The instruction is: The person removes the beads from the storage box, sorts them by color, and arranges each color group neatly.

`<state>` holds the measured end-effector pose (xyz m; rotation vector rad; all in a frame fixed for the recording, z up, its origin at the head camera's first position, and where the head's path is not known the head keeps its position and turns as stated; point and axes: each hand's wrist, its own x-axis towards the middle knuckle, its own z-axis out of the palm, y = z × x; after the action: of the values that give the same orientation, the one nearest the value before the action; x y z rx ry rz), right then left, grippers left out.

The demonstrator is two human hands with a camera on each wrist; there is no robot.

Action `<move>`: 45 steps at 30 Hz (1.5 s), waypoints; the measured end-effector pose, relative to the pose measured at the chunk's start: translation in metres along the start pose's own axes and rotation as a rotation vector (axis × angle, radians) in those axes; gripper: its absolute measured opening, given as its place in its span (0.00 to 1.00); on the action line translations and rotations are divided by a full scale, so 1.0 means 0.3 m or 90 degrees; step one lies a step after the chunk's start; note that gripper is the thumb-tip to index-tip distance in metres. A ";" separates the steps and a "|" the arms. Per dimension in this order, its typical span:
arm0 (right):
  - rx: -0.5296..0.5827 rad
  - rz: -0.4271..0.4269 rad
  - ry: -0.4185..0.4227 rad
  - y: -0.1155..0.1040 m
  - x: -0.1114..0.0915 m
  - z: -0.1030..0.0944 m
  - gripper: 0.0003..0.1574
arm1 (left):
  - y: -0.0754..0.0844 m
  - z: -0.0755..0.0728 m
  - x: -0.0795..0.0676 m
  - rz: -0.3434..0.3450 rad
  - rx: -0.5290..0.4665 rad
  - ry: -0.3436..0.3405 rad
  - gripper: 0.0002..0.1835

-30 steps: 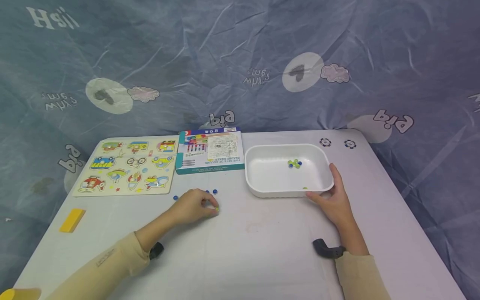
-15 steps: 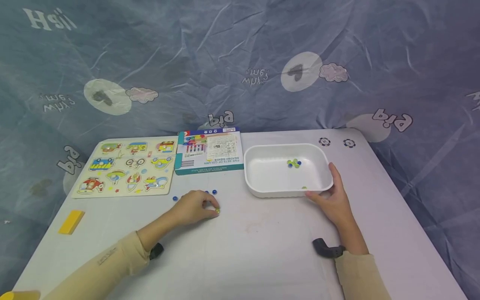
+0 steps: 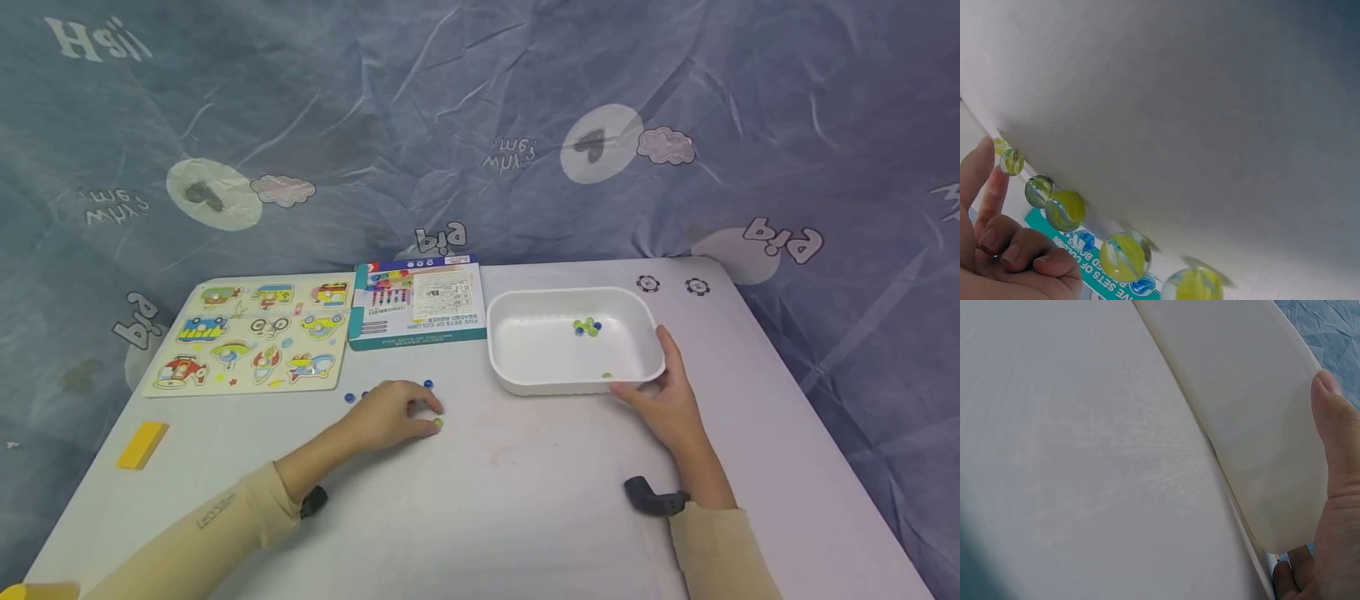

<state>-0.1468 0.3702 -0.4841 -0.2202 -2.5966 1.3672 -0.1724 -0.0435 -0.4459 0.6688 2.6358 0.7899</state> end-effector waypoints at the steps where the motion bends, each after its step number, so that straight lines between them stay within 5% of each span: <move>1: 0.001 0.000 0.000 0.001 0.001 0.000 0.71 | 0.001 -0.003 -0.001 -0.004 -0.004 0.000 0.12; 20: -0.012 0.010 0.006 -0.005 0.002 -0.002 0.70 | 0.030 -0.056 -0.014 -0.003 -0.036 0.011 0.15; 27: -0.004 0.007 0.004 -0.009 0.002 0.000 0.70 | 0.093 -0.087 0.018 0.025 -0.041 0.039 0.17; 33: 0.001 0.005 -0.001 -0.017 0.001 0.001 0.70 | 0.201 -0.105 0.092 0.084 -0.031 0.066 0.17; 39: -0.006 0.013 0.003 -0.014 0.002 -0.003 0.71 | 0.344 -0.088 0.224 0.159 -0.004 0.068 0.18; 45: -0.002 0.009 0.005 -0.006 -0.003 0.007 0.71 | 0.466 -0.007 0.384 0.126 0.005 0.043 0.18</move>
<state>-0.1465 0.3672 -0.4837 -0.2450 -2.5950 1.3646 -0.2223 0.1181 -0.3812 0.9327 2.6624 0.8717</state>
